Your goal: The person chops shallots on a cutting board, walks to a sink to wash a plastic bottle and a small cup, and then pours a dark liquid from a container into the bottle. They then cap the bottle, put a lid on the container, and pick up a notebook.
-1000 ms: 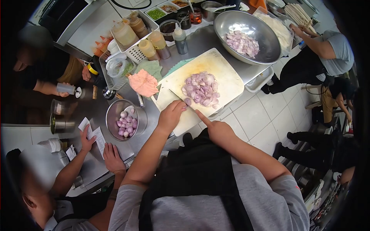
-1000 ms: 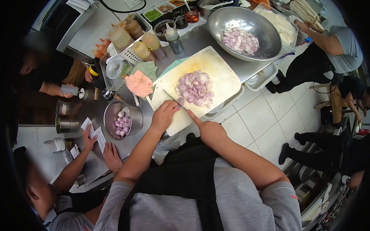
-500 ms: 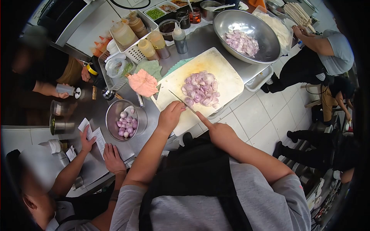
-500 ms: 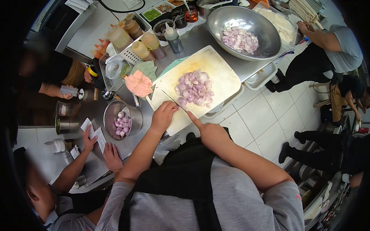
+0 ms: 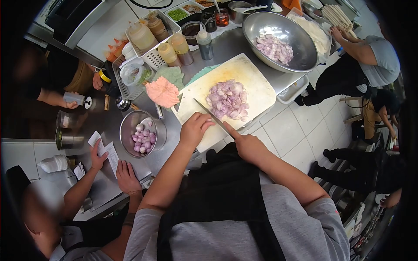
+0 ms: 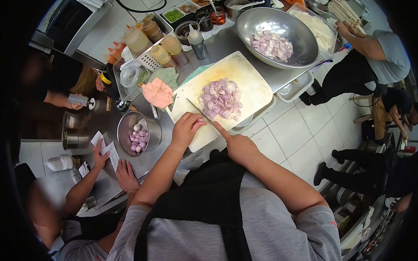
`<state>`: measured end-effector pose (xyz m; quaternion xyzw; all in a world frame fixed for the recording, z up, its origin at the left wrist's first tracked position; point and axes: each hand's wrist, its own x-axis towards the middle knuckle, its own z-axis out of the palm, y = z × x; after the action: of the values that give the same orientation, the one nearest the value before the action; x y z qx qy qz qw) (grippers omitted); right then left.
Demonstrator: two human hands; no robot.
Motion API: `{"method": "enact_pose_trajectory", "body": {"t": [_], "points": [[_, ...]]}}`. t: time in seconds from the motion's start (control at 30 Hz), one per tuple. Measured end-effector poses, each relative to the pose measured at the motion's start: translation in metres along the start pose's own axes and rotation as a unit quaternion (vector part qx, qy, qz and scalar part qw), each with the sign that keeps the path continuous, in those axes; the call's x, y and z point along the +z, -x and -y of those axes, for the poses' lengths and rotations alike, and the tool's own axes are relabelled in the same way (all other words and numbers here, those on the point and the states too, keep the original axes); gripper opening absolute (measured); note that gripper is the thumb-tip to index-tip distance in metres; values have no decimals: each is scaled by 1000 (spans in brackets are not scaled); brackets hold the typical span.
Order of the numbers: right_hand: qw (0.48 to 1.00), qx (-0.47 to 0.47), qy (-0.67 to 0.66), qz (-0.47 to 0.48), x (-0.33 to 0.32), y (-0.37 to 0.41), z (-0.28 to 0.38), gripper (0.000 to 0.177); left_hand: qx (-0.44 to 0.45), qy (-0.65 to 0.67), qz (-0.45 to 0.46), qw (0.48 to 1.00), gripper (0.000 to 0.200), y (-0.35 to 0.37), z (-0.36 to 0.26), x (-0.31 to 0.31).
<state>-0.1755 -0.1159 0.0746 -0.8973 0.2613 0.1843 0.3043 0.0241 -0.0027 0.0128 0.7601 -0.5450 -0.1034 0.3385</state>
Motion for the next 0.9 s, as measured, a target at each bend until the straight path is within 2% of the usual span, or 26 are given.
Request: {"method": "enact_pose_trajectory", "body": {"t": [0.1, 0.17, 0.47, 0.7, 0.83, 0.9], "points": [[1000, -10, 17, -8, -1, -2, 6, 90, 40, 39, -5, 998, 18, 1, 2, -7], [1000, -18, 21, -4, -5, 0, 12, 91, 63, 5, -31, 997, 15, 5, 2, -11], [998, -29, 45, 15, -22, 31, 13, 90, 104, -28, -35, 994, 18, 11, 21, -2], [998, -39, 50, -11, -5, 6, 12, 90, 104, -25, -38, 994, 19, 11, 21, -1], [998, -33, 62, 7, -8, 19, 12, 89, 93, -45, -25, 994, 21, 13, 21, -3], [998, -46, 40, -26, 3, 6, 11, 89, 89, -32, -19, 995, 22, 15, 22, -1]]}}
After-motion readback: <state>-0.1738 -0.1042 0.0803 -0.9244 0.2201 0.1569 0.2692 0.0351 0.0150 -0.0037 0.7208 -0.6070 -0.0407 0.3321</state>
